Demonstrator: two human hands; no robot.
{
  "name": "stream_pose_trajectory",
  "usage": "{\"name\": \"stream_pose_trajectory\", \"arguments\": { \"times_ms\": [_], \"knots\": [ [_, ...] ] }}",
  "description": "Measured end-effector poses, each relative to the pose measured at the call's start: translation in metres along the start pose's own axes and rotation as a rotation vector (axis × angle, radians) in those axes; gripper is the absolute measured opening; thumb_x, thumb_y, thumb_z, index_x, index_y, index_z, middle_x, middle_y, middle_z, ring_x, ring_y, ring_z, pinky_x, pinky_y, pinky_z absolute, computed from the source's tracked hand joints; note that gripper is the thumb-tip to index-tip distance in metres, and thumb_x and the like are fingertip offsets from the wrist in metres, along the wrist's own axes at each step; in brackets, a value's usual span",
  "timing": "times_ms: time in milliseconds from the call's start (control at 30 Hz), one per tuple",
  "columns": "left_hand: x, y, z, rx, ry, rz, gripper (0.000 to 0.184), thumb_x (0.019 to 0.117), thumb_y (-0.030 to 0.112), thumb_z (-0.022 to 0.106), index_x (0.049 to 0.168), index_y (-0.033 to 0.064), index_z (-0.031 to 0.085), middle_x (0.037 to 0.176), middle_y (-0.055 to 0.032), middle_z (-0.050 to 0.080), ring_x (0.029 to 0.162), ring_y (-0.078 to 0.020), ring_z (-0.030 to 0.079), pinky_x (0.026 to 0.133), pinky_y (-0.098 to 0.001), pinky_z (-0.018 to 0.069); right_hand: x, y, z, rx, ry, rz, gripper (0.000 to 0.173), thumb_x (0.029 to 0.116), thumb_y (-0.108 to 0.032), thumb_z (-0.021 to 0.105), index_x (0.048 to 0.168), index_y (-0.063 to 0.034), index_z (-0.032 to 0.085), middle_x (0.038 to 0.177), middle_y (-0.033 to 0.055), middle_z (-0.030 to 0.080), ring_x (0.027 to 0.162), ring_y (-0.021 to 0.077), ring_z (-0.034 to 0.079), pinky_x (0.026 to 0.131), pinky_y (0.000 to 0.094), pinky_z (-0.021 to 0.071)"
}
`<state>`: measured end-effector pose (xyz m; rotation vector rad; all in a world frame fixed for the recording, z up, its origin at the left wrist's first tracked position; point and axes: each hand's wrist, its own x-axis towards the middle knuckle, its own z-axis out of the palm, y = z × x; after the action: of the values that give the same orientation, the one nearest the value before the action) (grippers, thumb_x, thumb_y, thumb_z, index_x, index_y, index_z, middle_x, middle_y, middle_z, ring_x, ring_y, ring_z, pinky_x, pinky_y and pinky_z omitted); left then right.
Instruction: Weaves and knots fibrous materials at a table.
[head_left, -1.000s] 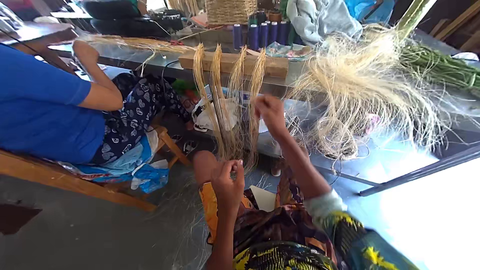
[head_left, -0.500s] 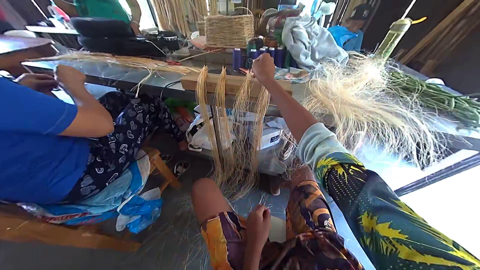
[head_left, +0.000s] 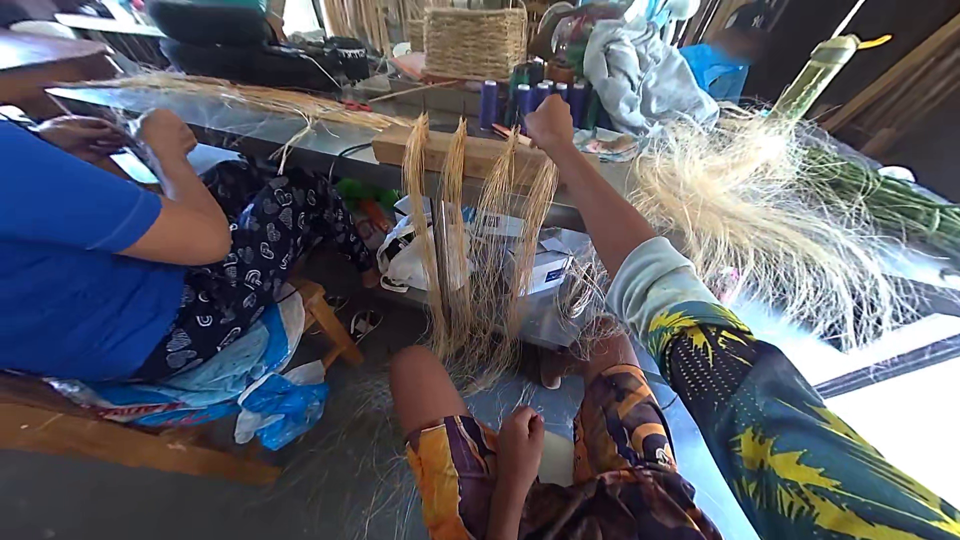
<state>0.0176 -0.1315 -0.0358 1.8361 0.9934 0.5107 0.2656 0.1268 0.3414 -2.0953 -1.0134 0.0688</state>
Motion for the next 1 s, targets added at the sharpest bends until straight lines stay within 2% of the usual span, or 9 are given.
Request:
{"name": "stream_pose_trajectory", "arguments": {
  "times_ms": [233, 333, 433, 500, 633, 733, 833, 933, 1000],
  "knots": [
    [0.003, -0.001, 0.000, 0.011, -0.063, -0.047, 0.027, 0.1030, 0.018, 0.053, 0.104, -0.0024, 0.071, 0.096, -0.0161, 0.069, 0.089, -0.0270, 0.067, 0.086, -0.0462, 0.0535, -0.019, 0.008, 0.015, -0.055, -0.176, -0.147, 0.027, 0.0944, -0.020, 0.062, 0.106, 0.0036, 0.067, 0.100, 0.0186, 0.071, 0.088, 0.0312, 0.072, 0.079, 0.0535, 0.0578],
    [0.004, -0.002, -0.001, 0.017, -0.084, -0.049, 0.028, 0.1030, 0.019, 0.053, 0.105, -0.0032, 0.071, 0.097, -0.0176, 0.069, 0.090, -0.0290, 0.067, 0.087, -0.0486, 0.0536, -0.053, 0.011, 0.028, -0.004, -0.315, -0.250, 0.027, 0.0974, -0.017, 0.060, 0.110, 0.0052, 0.068, 0.098, 0.0198, 0.072, 0.085, 0.0302, 0.073, 0.081, 0.0507, 0.0598],
    [0.005, -0.003, -0.001, 0.042, -0.100, -0.048, 0.029, 0.1034, 0.020, 0.053, 0.106, -0.0025, 0.071, 0.096, -0.0172, 0.069, 0.090, -0.0283, 0.067, 0.086, -0.0485, 0.0534, -0.118, 0.029, 0.045, 0.153, -0.575, -0.414, 0.025, 0.1021, -0.012, 0.059, 0.117, 0.0075, 0.067, 0.101, 0.0220, 0.072, 0.084, 0.0291, 0.073, 0.081, 0.0463, 0.0609],
    [0.006, -0.004, -0.001, 0.059, -0.118, -0.056, 0.029, 0.1033, 0.020, 0.052, 0.106, -0.0021, 0.071, 0.095, -0.0167, 0.069, 0.090, -0.0282, 0.067, 0.086, -0.0487, 0.0533, -0.173, 0.061, 0.065, 0.268, -0.749, -0.527, 0.024, 0.1021, -0.010, 0.061, 0.115, 0.0086, 0.067, 0.095, 0.0212, 0.071, 0.078, 0.0264, 0.072, 0.076, 0.0433, 0.0615],
    [0.004, -0.008, -0.001, 0.146, -0.190, -0.072, 0.031, 0.1043, 0.023, 0.054, 0.110, -0.0022, 0.071, 0.100, -0.0184, 0.070, 0.096, -0.0311, 0.068, 0.091, -0.0529, 0.0524, -0.288, 0.152, 0.086, 0.456, -0.936, -0.432, 0.025, 0.1029, -0.011, 0.058, 0.112, 0.0090, 0.069, 0.097, 0.0191, 0.072, 0.082, 0.0227, 0.070, 0.081, 0.0403, 0.0584],
    [-0.001, 0.000, -0.003, 0.279, -0.235, -0.087, 0.035, 0.1027, 0.027, 0.058, 0.118, -0.0023, 0.070, 0.107, -0.0225, 0.071, 0.104, -0.0379, 0.068, 0.095, -0.0604, 0.0501, -0.356, 0.224, 0.072, 0.586, -0.910, -0.233, 0.025, 0.1033, -0.010, 0.055, 0.109, 0.0107, 0.068, 0.092, 0.0191, 0.071, 0.079, 0.0223, 0.069, 0.078, 0.0411, 0.0579],
    [-0.003, 0.005, -0.006, 0.434, -0.372, -0.125, 0.038, 0.1034, 0.031, 0.057, 0.121, -0.0011, 0.069, 0.113, -0.0237, 0.071, 0.109, -0.0412, 0.067, 0.097, -0.0646, 0.0475, -0.382, 0.275, 0.022, 0.549, -0.801, -0.133, 0.025, 0.1029, -0.011, 0.057, 0.109, 0.0095, 0.069, 0.092, 0.0176, 0.072, 0.081, 0.0210, 0.070, 0.081, 0.0404, 0.0583],
    [0.000, 0.001, -0.003, 0.559, -0.509, -0.100, 0.044, 0.1057, 0.038, 0.051, 0.123, 0.0009, 0.068, 0.116, -0.0224, 0.070, 0.112, -0.0402, 0.066, 0.099, -0.0633, 0.0467, -0.374, 0.297, -0.059, 0.550, -0.421, -0.001, 0.026, 0.1029, -0.012, 0.055, 0.110, 0.0088, 0.068, 0.097, 0.0156, 0.072, 0.086, 0.0193, 0.070, 0.084, 0.0394, 0.0594],
    [-0.002, 0.002, -0.001, 0.602, -0.540, -0.115, 0.046, 0.1064, 0.040, 0.049, 0.125, 0.0018, 0.067, 0.119, -0.0222, 0.069, 0.115, -0.0395, 0.064, 0.102, -0.0624, 0.0451, -0.362, 0.311, -0.102, 0.608, -0.067, 0.012, 0.025, 0.1019, -0.010, 0.052, 0.106, 0.0088, 0.067, 0.090, 0.0102, 0.070, 0.077, 0.0136, 0.067, 0.075, 0.0339, 0.0586]
  ]
}}
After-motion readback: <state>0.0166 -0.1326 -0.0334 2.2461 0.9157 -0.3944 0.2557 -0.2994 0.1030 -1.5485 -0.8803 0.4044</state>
